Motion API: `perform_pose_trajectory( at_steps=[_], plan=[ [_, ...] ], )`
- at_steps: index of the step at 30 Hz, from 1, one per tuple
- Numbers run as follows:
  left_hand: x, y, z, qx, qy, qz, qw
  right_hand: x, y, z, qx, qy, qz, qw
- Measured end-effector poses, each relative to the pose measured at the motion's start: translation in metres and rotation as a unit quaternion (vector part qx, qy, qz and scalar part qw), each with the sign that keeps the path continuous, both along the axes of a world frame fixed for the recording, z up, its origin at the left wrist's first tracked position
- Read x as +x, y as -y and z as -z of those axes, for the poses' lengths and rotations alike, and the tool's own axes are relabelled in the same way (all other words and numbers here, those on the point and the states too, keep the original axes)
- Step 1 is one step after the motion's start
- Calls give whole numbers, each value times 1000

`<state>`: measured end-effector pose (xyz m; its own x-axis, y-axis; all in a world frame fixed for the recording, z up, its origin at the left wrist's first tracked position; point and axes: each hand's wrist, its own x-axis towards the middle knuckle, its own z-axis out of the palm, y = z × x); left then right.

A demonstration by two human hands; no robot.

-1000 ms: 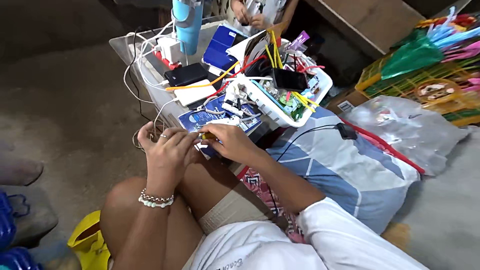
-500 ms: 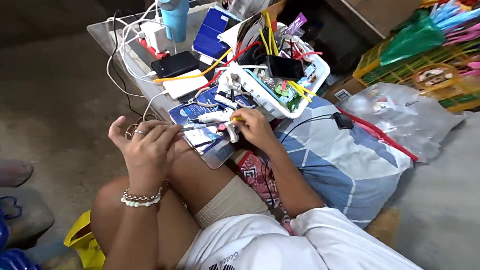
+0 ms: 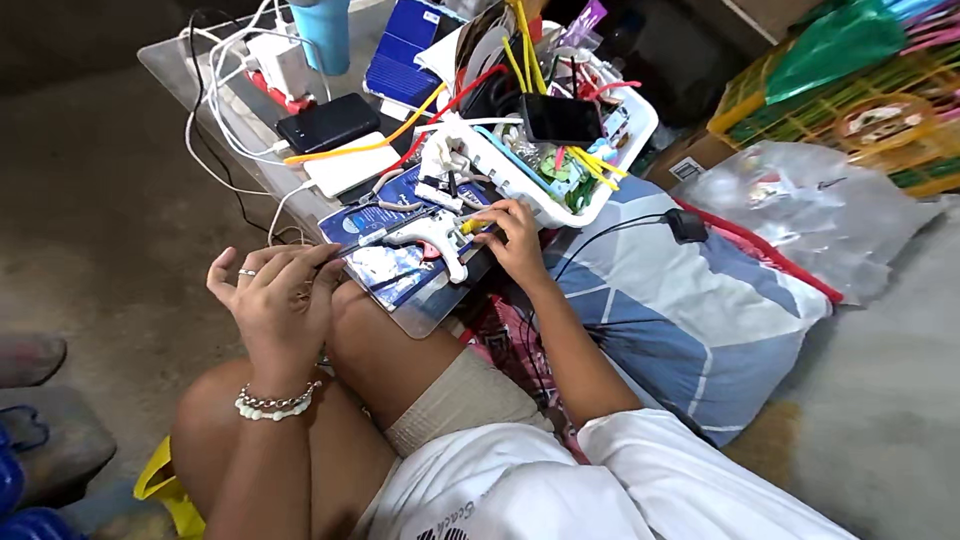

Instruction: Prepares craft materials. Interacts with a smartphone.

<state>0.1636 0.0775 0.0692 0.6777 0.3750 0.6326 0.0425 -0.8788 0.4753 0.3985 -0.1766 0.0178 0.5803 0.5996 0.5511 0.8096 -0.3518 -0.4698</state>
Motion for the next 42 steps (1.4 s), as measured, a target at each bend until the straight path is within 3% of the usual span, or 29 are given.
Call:
perform_pose_trajectory(
  at_steps=[11, 17, 22, 25, 28, 34, 37, 42],
  plan=[
    [3, 1, 2, -20, 16, 11, 1000, 2, -2, 26, 73, -17, 24, 997],
    [0, -1, 0, -27, 30, 7, 999, 3, 6, 6, 18, 6, 35, 999],
    [-1, -1, 1, -32, 33, 11, 999, -3, 6, -44, -5, 59, 30, 998],
    [-1, -1, 3, -33, 33, 15, 999, 25, -4, -84, 1, 74, 50, 996],
    [0, 0, 3, -44, 20, 20, 999, 79, -22, -113, -14, 21, 97, 995],
    [1, 0, 5, -52, -13, -9, 999, 178, -61, -129, -171, -105, 210, 957],
    [1, 0, 5, -64, -9, -16, 998, 194, -71, -132, -182, -162, 199, 949],
    [-1, -3, 4, -73, -2, -11, 997, 204, -75, -141, -156, -165, 201, 953]
  ],
)
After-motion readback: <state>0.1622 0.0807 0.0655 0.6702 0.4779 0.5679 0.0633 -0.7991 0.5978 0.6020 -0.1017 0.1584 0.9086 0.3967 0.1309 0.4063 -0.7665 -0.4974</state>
